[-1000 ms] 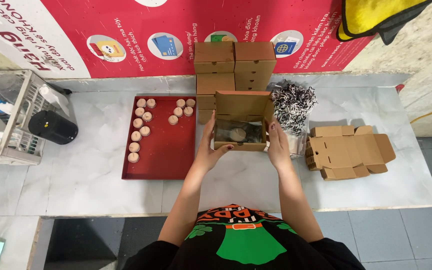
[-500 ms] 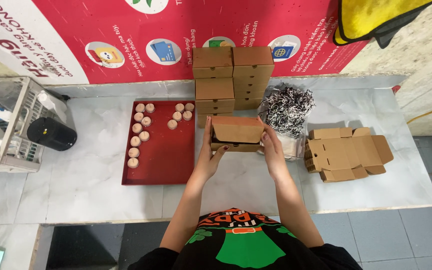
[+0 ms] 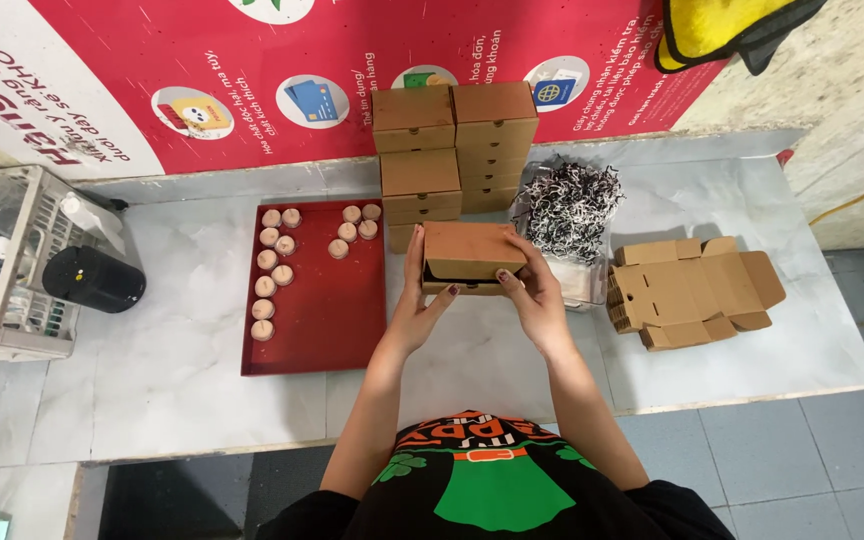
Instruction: Packaging small round items into cardboard boxes with shredded paper filler.
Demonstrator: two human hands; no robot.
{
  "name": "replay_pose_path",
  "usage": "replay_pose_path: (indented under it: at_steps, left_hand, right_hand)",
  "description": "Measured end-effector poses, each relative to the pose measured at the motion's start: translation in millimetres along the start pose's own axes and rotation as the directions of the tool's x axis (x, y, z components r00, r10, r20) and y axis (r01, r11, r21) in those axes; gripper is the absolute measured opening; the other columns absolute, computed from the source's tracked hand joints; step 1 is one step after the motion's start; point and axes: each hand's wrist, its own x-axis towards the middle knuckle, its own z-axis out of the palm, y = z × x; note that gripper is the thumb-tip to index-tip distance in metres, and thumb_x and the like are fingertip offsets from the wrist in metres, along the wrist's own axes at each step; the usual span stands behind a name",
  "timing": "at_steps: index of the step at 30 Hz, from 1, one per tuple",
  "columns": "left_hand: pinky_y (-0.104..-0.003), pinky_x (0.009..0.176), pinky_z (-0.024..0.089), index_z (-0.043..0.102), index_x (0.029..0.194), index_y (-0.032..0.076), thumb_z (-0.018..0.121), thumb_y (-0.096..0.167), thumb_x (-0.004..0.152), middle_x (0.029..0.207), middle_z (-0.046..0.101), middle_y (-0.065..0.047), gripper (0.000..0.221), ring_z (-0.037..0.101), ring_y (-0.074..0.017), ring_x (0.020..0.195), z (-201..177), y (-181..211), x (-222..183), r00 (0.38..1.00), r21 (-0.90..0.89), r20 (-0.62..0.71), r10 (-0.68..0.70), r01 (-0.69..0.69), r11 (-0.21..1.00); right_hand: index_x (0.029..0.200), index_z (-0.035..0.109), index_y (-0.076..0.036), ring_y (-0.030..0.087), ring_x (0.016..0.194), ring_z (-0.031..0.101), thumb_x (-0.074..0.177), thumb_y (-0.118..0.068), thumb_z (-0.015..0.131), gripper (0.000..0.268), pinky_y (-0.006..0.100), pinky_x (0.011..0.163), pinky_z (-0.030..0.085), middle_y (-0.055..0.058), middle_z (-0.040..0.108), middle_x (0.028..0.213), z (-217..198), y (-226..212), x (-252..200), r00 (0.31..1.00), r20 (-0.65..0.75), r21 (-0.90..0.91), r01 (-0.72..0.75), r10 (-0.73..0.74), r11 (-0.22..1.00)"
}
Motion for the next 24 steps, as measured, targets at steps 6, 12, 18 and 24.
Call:
replay_pose_path:
  at_steps: [6, 12, 18, 24]
  left_hand:
    - [-0.045, 0.133, 0.016, 0.021, 0.168, 0.013, 0.051, 0.018, 0.11, 0.179, 0.009, -0.011, 0.065, 0.008, -0.0282, 0.167, -0.1, -14.7, -3.9, 0.994, -0.063, -0.097, 0.042, -0.048, 0.997]
    - [-0.045, 0.131, 0.016, 0.015, 0.165, 0.007, 0.044, 0.015, 0.11, 0.174, 0.015, -0.016, 0.063, 0.014, -0.0296, 0.163, 10.6, -12.5, -5.8, 0.975, -0.242, -0.215, 0.063, -0.115, 0.963]
    - [-0.047, 0.129, 0.017, 0.021, 0.159, 0.004, 0.057, 0.029, 0.108, 0.17, 0.017, -0.019, 0.068, 0.017, -0.034, 0.16, -14.5, -24.8, 25.0, 0.959, 0.194, -0.234, 0.158, -0.113, 0.974]
    - [-0.045, 0.129, 0.025, 0.032, 0.16, 0.005, 0.05, 0.043, 0.11, 0.166, 0.034, -0.021, 0.066, 0.032, -0.0337, 0.155, -58.9, -76.1, 92.5, 0.924, 0.507, -0.352, 0.152, 0.051, 0.86]
  right_hand:
    - [0.143, 0.058, -0.004, 0.023, 0.151, 0.038, 0.103, -0.002, 0.059, 0.04, 0.03, 0.115, 0.038, 0.019, 0.036, 0.166, -0.2, 18.8, 2.7, 0.981, 0.02, -0.024, 0.193, -0.192, 0.981]
    - [0.144, 0.06, -0.002, 0.027, 0.158, 0.031, 0.103, 0.002, 0.058, 0.041, 0.036, 0.124, 0.033, 0.021, 0.029, 0.171, 5.5, 31.5, 2.7, 0.961, 0.05, -0.057, 0.274, -0.271, 0.96]
    - [0.15, 0.045, -0.009, 0.03, 0.152, 0.032, 0.084, 0.0, 0.076, 0.073, 0.043, 0.116, 0.04, 0.019, 0.023, 0.166, 30.5, -5.3, 43.2, 0.956, 0.128, -0.134, 0.281, -0.264, 0.95]
    - [0.151, 0.049, -0.011, 0.035, 0.15, 0.042, 0.087, -0.006, 0.081, 0.071, 0.043, 0.12, 0.04, 0.021, 0.041, 0.162, 45.9, 0.5, 126.0, 0.89, 0.163, -0.449, 0.452, -0.427, 0.771]
